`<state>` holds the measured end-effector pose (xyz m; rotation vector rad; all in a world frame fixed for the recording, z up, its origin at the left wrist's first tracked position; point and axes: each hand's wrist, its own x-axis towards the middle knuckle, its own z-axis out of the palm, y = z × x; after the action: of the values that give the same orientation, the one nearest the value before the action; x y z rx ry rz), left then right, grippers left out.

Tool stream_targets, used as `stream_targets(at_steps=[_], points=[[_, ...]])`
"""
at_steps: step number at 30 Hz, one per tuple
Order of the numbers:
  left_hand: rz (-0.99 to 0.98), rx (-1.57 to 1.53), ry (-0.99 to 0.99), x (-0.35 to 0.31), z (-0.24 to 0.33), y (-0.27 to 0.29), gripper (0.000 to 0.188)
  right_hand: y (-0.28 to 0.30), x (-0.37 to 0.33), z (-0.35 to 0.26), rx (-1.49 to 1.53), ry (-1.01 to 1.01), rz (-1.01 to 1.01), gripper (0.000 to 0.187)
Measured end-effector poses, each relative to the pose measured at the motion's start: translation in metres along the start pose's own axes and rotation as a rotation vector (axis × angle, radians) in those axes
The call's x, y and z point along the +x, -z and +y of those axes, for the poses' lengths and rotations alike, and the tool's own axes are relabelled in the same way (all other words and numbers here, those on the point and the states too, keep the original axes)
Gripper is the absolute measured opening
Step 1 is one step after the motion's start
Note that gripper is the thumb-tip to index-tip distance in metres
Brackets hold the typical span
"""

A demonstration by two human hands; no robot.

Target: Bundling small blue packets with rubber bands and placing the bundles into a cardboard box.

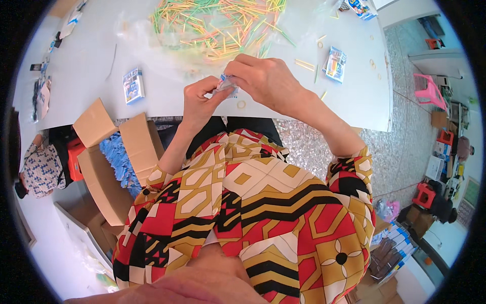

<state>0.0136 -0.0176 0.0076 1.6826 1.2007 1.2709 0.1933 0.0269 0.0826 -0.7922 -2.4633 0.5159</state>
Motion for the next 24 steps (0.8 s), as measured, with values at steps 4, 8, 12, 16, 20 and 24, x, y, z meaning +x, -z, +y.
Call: stream_targets(at_steps=[4, 8, 12, 16, 20, 24], points=[[0.059, -0.063, 0.01, -0.001, 0.003, -0.005, 0.015, -0.005, -0.004, -0.004, -0.081, -0.029, -0.032, 0.012], [0.083, 0.033, -0.053, 0.005, 0.001, -0.006, 0.016, -0.006, -0.003, -0.011, -0.052, 0.01, 0.045, 0.014], [0.103, 0.011, -0.039, 0.003, 0.001, -0.01, 0.014, -0.01, -0.001, -0.012, -0.14, 0.102, 0.033, 0.018], [0.186, -0.018, 0.019, 0.001, -0.007, -0.011, 0.014, -0.018, 0.005, -0.013, -0.159, 0.115, 0.058, 0.021], [0.222, -0.176, 0.097, -0.003, -0.011, -0.009, 0.012, -0.02, 0.005, -0.016, -0.194, 0.158, 0.063, 0.019], [0.19, -0.177, 0.148, -0.001, -0.009, -0.005, 0.01, -0.018, 0.011, -0.013, -0.154, 0.123, 0.097, 0.016]])
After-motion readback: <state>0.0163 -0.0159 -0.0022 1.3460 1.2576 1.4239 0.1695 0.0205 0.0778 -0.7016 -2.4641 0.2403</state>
